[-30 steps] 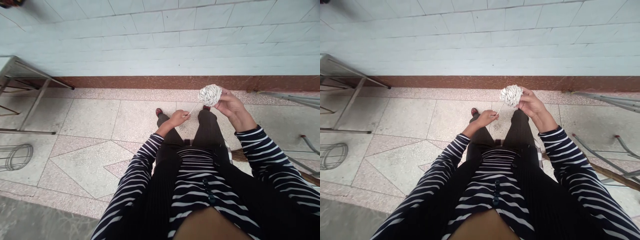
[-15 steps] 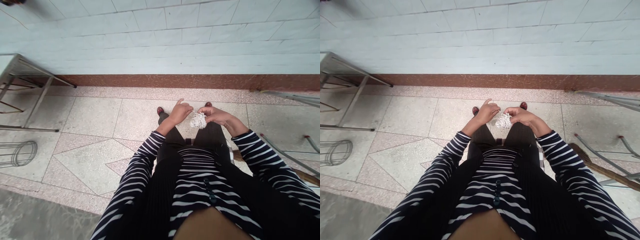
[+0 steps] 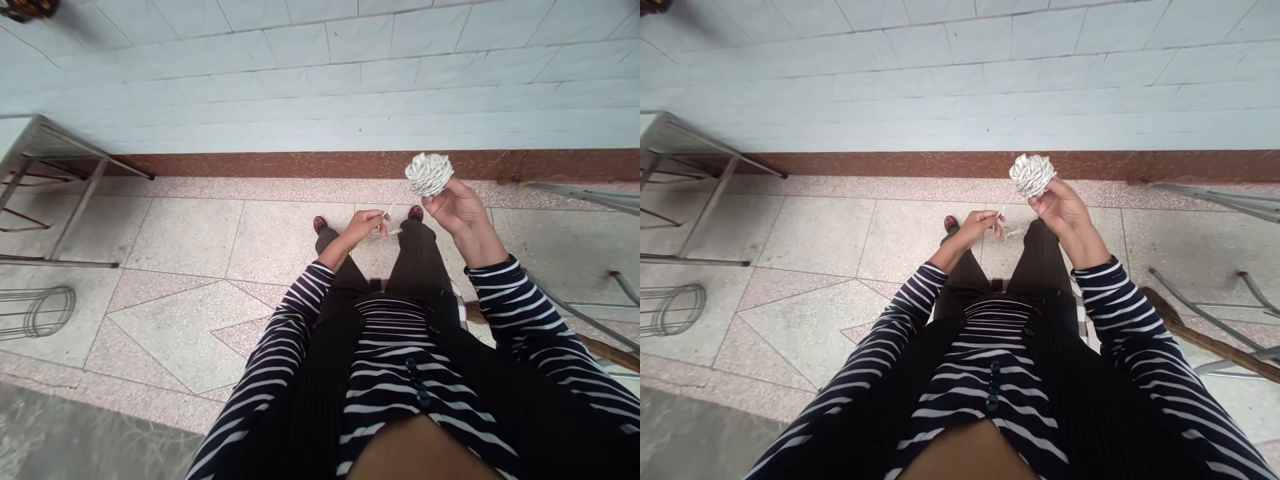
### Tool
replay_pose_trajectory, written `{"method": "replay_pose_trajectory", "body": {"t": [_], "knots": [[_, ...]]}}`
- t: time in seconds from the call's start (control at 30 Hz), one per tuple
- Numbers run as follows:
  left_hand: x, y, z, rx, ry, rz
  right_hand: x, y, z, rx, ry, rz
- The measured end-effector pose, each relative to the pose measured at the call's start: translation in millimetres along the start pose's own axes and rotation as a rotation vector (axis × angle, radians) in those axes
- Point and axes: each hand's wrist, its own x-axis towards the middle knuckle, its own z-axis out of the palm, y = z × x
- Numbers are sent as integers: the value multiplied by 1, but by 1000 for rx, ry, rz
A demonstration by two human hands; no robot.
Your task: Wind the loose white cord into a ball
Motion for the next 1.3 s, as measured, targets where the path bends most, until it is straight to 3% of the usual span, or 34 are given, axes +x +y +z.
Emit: {"method": "replay_pose_trajectory", "body": {"t": [0.1,0.33,0.47,0.57,0.73,0.87,0.93,1.0,1.07,1.2,1.3], "knots": [[-6,-7,-11,43,19,-34,-8,-22,2,-26,-15,-47],[-2,-20,-18,411,78,27,-24,-57,21,-21,14,-105],[14,0,-2,387,110,214,-30,-48,32,4,-108,-53],[19,21,17,336,117,275,-30,-41,37,-51,-136,-23],[0,27,35,165,-116,197,-7,-40,19,-192,3,-221],[-24,23,24,308,-105,104,19,-26,-13,-396,253,-431],[-32,31,13,394,-105,111,24,-10,-22,-581,375,-468],[-35,45,1,451,-66,158,20,9,-25,-711,359,-382],[-32,60,-11,499,4,200,9,26,-22,-674,190,-162],[-14,74,-28,611,70,249,-18,40,-15,-277,-136,261],[1,65,-24,627,50,293,-33,32,-12,-46,-278,346]]}}
